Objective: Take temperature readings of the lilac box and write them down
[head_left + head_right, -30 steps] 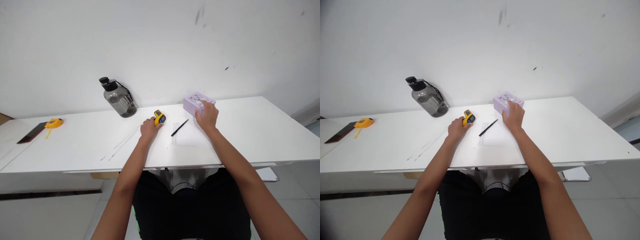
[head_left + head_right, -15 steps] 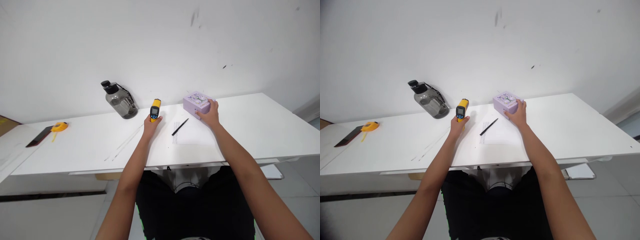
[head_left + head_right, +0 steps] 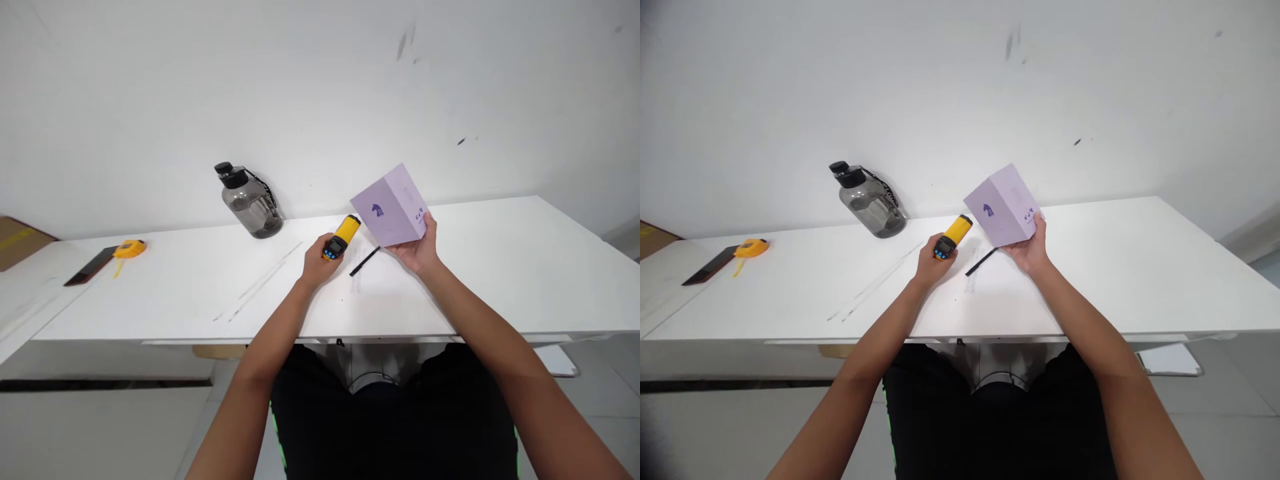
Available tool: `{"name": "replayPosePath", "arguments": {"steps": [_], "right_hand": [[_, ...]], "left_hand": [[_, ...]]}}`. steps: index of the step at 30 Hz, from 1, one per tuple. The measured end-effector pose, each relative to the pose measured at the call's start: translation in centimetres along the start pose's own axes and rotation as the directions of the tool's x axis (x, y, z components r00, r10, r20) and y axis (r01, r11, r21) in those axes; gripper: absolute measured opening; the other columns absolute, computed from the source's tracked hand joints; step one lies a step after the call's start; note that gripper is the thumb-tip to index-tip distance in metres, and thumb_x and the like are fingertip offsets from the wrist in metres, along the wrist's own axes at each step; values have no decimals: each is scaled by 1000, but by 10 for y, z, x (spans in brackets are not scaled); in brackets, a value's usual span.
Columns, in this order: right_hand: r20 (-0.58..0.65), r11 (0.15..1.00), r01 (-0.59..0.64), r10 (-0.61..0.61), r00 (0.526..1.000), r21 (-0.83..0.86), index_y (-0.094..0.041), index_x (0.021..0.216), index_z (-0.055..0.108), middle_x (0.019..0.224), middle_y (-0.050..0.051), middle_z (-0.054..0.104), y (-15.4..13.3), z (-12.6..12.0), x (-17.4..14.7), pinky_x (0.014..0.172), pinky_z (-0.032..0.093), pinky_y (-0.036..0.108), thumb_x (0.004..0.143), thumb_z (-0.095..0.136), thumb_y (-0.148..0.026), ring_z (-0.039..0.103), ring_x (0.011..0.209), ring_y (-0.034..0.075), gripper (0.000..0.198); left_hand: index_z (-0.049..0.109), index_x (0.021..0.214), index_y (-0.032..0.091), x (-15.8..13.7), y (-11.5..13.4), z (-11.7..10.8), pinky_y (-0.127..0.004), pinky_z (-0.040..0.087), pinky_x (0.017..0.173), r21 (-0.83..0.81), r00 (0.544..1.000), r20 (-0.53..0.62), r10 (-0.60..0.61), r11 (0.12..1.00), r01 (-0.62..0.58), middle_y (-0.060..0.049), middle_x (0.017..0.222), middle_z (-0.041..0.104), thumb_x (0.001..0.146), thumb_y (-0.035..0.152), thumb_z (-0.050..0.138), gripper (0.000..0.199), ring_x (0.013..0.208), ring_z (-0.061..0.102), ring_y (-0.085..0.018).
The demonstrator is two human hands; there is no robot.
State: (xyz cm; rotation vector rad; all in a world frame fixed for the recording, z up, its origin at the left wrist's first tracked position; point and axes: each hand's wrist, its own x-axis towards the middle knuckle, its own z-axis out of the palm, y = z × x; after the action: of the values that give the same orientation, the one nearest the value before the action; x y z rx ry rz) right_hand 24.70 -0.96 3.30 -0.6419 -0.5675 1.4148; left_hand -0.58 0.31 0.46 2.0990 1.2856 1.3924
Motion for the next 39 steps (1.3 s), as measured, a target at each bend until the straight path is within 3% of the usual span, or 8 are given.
{"name": "replayPosePath", "arguments": {"steps": [6,13,18,21,29,35,39], "right_hand": [[36,998,-54,55,998,-39,-35,120,57,121,3,66,20,-3,1,89,58,57,79,55,-72,61,115,29,55],[14,987,-115,117,993,-111,-35,120,56,117,4,67,28,-4,1,93,54,62,81,51,-73,61,115,30,55],[36,983,-119,125,992,-138,-34,118,56,120,4,66,29,-8,4,93,53,64,82,49,-74,61,115,31,55],[33,983,-127,133,991,-133,-34,117,56,120,4,67,30,-10,5,93,53,63,81,50,-75,62,113,31,55],[54,978,-164,172,984,-125,-32,117,57,114,6,69,29,-13,8,90,54,64,79,48,-77,66,105,31,59],[34,980,-152,158,987,-128,-33,116,56,114,5,69,32,-13,9,89,55,64,80,49,-76,65,109,30,56],[52,983,-121,129,990,-139,-34,118,57,120,3,68,33,-14,7,91,57,57,82,48,-76,64,111,28,56]], "left_hand": [[59,118,23,-3,3,2,-30,51,86,99,994,41,102,989,-105,-4,108,70,75,29,68,45,96,66,-18],[49,136,25,-4,-4,4,-26,49,78,106,994,101,33,993,-44,0,95,67,73,30,72,67,82,64,-14],[60,119,23,-5,-4,7,-30,49,86,129,992,104,70,988,-84,-5,104,69,77,33,69,44,94,65,-19],[62,110,22,-5,-2,9,-31,49,81,176,987,122,102,977,-122,-4,98,69,77,34,67,35,90,65,-19],[65,114,21,-3,-6,11,-34,48,77,245,927,314,204,926,-287,-6,94,70,73,32,70,43,86,65,-23],[64,113,22,-4,-8,10,-33,49,75,216,962,186,202,946,-241,-6,94,71,76,34,68,38,84,65,-21],[63,111,22,-4,-9,9,-33,49,77,221,966,168,195,948,-230,-6,96,72,75,32,68,38,86,65,-22]]}}
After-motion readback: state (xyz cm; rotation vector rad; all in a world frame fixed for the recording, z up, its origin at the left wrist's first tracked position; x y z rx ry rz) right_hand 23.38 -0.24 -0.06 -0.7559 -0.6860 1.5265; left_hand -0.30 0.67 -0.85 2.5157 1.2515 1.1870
